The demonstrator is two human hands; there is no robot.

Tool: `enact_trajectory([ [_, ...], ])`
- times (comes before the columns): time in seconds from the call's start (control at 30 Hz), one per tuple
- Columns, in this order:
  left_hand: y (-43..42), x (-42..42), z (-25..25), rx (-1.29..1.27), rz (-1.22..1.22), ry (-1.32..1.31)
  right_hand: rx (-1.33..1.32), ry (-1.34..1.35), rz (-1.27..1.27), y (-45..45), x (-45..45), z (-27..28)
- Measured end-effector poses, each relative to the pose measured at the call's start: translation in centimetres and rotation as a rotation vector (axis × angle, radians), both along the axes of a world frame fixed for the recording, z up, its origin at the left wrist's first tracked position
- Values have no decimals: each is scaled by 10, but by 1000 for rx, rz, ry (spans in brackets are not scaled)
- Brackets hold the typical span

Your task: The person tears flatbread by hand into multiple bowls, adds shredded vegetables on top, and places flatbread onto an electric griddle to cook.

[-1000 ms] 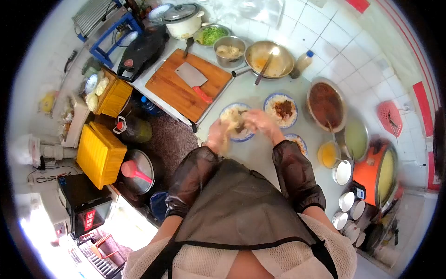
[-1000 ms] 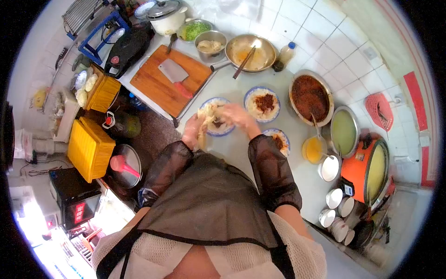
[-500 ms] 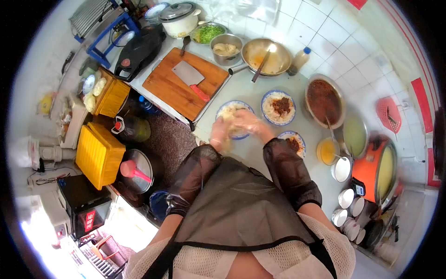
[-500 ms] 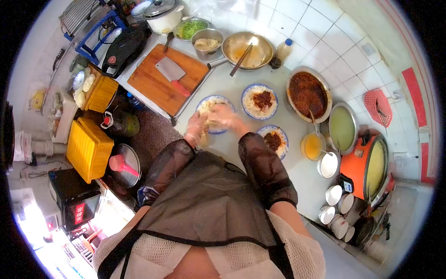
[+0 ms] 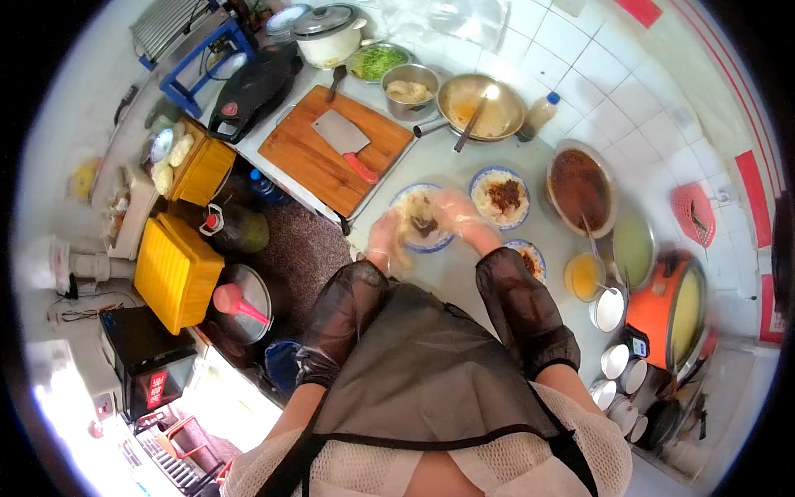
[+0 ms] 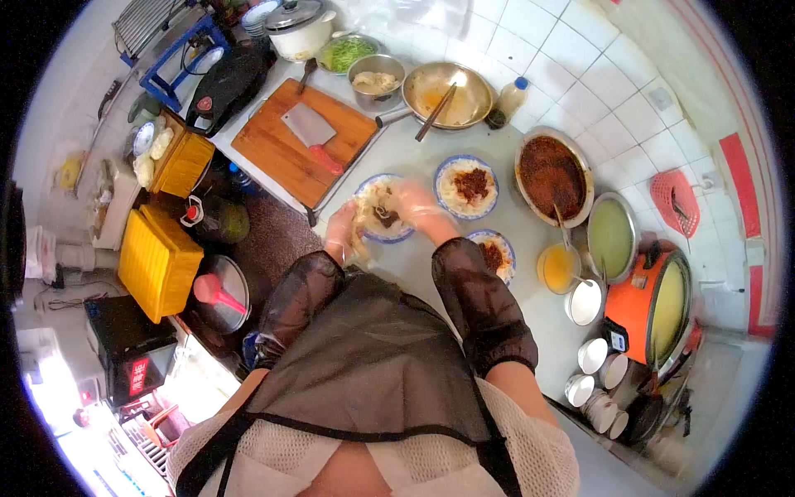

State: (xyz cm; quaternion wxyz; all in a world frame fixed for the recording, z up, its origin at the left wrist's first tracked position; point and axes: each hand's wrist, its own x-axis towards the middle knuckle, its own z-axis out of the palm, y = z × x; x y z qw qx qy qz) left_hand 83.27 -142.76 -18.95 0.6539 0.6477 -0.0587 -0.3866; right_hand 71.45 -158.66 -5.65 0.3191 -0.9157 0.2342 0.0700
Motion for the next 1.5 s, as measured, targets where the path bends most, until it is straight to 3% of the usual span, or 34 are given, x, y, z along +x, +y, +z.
enact_trajectory([
  [0.03,0,-1,-5,4,4,6,4,6,4,5,-1,9],
  [0.1,-4,-8,5,-24,-55,-111,555,4,-77,18,-1,22],
  [0.13,-7,-13,10,-35,-79,-152,554,-1,-85,27,-2,21],
  [0.2,-8,-29,50,35,-110,-51,249,-222,-108,43,-8,16],
  [0.27,-4,-32,67,34,-107,47,229,-268,-165,29,-10,-55],
  [0.3,0,-29,74,20,-163,-771,217,-291,-191,21,-15,-61],
  [0.33,1,-31,74,9,-229,-1172,206,-314,-218,13,-21,-71],
  [0.37,1,-31,68,2,-201,-1588,510,-238,-382,7,-29,-42],
  [0.4,-2,-36,61,-16,-109,-820,814,-156,-544,5,-32,-18],
  [0.43,-3,-38,55,-30,-19,-52,815,-156,-546,13,-26,-5],
  [0.47,-2,-40,49,-27,-28,-47,687,-60,-438,28,-16,5],
  [0.5,-5,-41,49,92,-178,-248,553,32,-326,33,-13,9],
  [0.53,-7,-43,49,150,-251,-348,546,31,-329,31,-16,0],
  [0.57,-9,-44,53,207,-318,-452,380,-86,-289,28,-18,-16],
  [0.6,-7,-48,72,146,-235,-332,217,-204,-246,28,-18,-20],
  [0.67,0,-46,80,91,-147,-208,298,-88,-306,9,-26,-12],
  [0.73,4,-31,56,91,-150,-157,371,34,-367,3,-29,-16],
  [0.8,3,-15,-7,109,-176,-291,136,-222,-216,5,-30,-41],
  [0.87,-1,-15,-4,118,-201,-433,103,-170,-247,9,-25,-38],
  [0.9,-1,-22,39,189,-197,-251,72,-116,-268,11,-21,-34],
  [0.93,-3,-27,71,258,-187,-67,69,-118,-260,11,-19,-23],
  [0.97,-4,-30,84,259,-180,-65,151,-90,-262,14,-19,-9],
  [1.03,-3,-35,97,243,-374,-638,240,-55,-266,27,-19,7],
  [1.1,-9,-35,74,222,-363,-681,713,-17,-237,38,-14,15],
  [1.17,-11,-31,68,202,-349,-726,627,-97,-243,27,-17,-26],
  [1.23,-6,-27,112,174,-697,-538,543,-178,-252,20,-21,-40],
  [1.27,-3,-27,121,167,-810,-469,636,-206,-345,19,-24,-40],
  [1.33,6,-33,111,156,-542,80,730,-232,-437,14,-28,-38],
  [1.4,7,-25,65,104,-494,98,411,-146,-329,-1,-28,-43],
  [1.43,8,-22,51,52,-447,115,410,-146,-330,-10,-35,-41],
  [1.5,16,-24,70,26,-359,167,724,-322,-699,-23,-47,-24],
])
